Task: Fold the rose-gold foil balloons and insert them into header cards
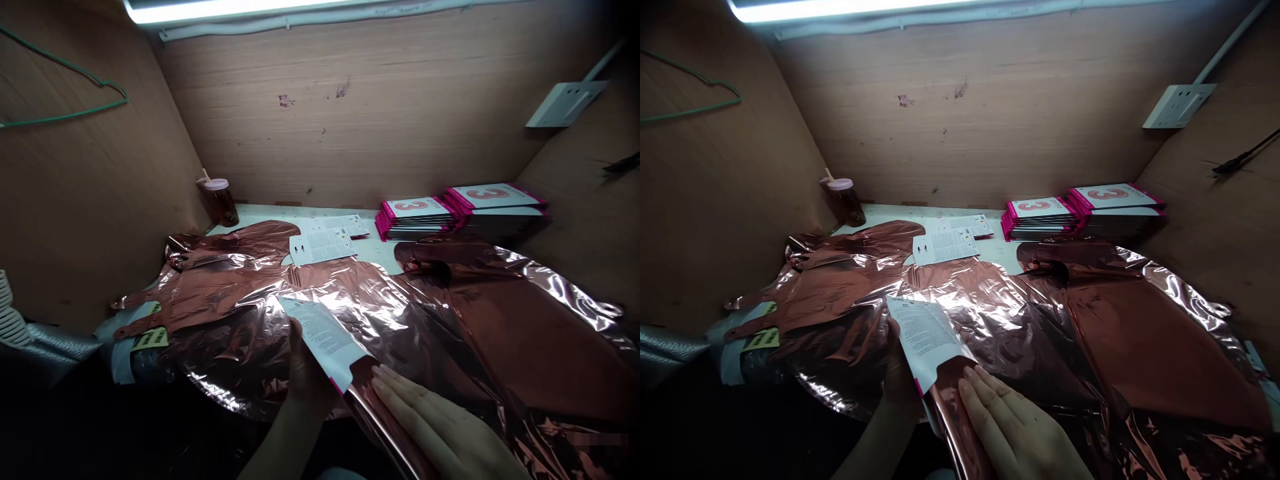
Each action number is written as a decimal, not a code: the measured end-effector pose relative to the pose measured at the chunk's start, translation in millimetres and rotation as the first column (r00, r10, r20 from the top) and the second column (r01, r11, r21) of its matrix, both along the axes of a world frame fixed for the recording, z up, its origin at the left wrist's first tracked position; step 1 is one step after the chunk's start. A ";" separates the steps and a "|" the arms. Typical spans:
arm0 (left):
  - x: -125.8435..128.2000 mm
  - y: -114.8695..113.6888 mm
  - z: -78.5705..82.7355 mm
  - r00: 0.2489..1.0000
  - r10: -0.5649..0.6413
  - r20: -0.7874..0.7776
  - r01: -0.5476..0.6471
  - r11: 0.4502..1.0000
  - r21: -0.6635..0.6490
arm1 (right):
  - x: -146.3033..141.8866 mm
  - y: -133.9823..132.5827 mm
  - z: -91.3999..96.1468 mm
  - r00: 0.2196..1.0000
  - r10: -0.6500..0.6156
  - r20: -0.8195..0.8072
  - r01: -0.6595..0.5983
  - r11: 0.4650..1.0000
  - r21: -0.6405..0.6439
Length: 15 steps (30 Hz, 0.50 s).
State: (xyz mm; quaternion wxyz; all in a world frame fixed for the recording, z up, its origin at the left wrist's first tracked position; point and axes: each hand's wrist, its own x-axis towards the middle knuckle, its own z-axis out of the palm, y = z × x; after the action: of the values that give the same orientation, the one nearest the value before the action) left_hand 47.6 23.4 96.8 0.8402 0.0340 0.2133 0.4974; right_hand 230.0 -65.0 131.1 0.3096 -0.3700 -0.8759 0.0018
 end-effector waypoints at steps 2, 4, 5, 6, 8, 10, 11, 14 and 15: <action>4.7 0.2 -1.1 0.998 0.042 0.043 -0.041 0.999 -0.028 | 1.0 1.7 2.8 0.996 -0.078 -0.043 0.076 0.996 -0.053; 7.6 1.1 -1.7 0.994 0.088 0.065 -0.085 0.995 -0.049 | 1.8 3.9 6.5 0.989 -0.137 -0.063 0.129 0.984 -0.119; 8.3 1.5 -1.5 0.993 0.097 0.063 -0.093 0.994 -0.050 | 0.6 5.0 8.0 0.988 -0.144 -0.063 0.136 0.984 -0.113; 8.5 2.0 -1.0 0.994 0.089 0.057 -0.087 0.995 -0.047 | -2.2 6.2 8.7 0.990 -0.135 -0.051 0.130 0.988 -0.082; 7.6 2.8 0.2 0.998 0.040 0.041 -0.038 0.998 -0.040 | -12.4 8.0 5.4 0.995 -0.096 -0.011 0.097 0.993 0.070; 5.2 4.1 0.2 0.999 -0.027 0.023 0.028 0.998 -0.050 | -25.0 8.9 -4.7 0.996 -0.075 0.047 0.062 0.973 0.222; 3.6 5.0 -0.9 0.999 -0.044 0.017 0.045 0.997 -0.057 | -30.2 9.0 -11.5 0.994 -0.084 0.076 0.062 0.964 0.257; -0.3 7.1 -8.1 0.999 -0.034 0.017 0.035 0.998 -0.056 | -36.7 6.6 -31.1 0.981 -0.162 0.106 0.135 0.965 0.224; -0.9 7.2 -11.3 0.999 -0.027 0.018 0.028 0.999 -0.041 | -36.5 4.8 -35.8 0.979 -0.183 0.092 0.163 0.967 0.198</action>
State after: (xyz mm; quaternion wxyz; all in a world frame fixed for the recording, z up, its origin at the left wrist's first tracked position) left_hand 46.7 30.7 85.6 0.8493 0.0152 0.2159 0.4816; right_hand 193.6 -60.2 95.2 0.2937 -0.4136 -0.8521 -0.1288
